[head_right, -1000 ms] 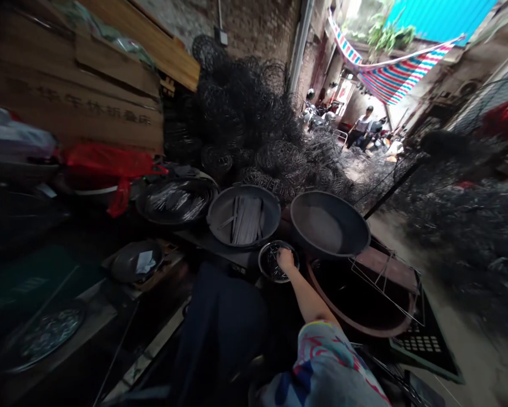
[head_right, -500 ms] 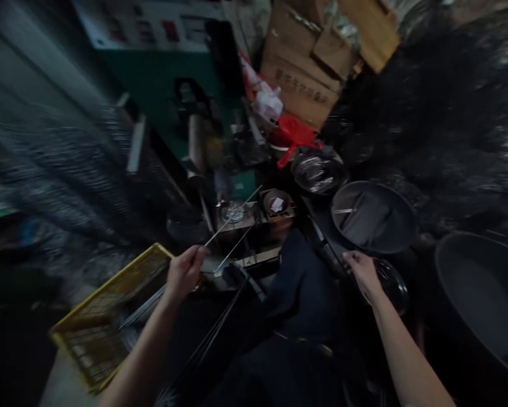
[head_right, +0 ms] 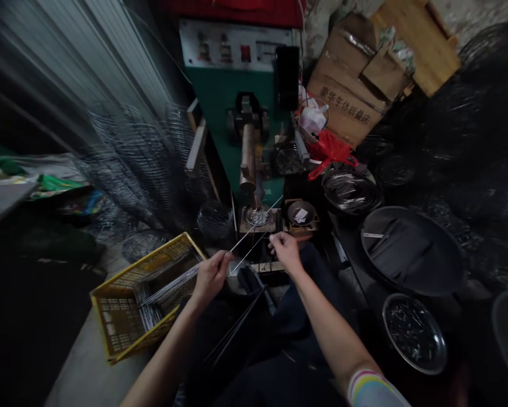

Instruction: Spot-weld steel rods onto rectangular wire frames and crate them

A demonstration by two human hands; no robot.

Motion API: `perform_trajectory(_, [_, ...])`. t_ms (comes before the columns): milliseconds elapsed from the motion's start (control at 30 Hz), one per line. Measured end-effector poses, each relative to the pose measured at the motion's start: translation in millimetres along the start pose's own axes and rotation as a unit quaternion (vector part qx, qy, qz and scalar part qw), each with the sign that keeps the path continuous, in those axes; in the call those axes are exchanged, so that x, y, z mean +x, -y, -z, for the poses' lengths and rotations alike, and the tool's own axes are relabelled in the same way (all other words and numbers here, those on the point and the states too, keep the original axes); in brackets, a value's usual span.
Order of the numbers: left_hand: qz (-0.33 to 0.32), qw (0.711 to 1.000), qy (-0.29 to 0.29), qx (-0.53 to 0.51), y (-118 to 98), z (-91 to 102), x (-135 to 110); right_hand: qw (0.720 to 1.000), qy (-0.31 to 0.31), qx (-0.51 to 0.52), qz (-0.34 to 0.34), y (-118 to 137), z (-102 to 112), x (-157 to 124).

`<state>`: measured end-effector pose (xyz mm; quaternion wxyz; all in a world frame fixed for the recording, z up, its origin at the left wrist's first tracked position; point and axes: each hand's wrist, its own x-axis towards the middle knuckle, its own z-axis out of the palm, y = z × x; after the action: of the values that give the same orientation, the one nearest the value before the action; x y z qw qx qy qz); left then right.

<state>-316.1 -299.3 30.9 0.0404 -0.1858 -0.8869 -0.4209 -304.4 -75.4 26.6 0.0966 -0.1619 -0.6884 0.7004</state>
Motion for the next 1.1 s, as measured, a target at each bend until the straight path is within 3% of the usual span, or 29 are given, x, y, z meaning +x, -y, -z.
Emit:
perform_trajectory(100, [0.009,1.000,-0.011,-0.012,-2.8,-3.5,-3.5,0.995,-0.003,0.089,-0.040,-9.3,-46.3,12.9])
perform_trajectory(200, [0.015,0.999,-0.024,-0.026,-3.7,-4.7,-5.2,0.989,-0.002,0.144,-0.042,-11.4,-59.2,16.9])
perform_trajectory(1100, [0.060,0.994,-0.039,-0.084,-5.2,-12.7,6.0,0.985,0.026,0.168,0.011,-2.5,-55.2,41.5])
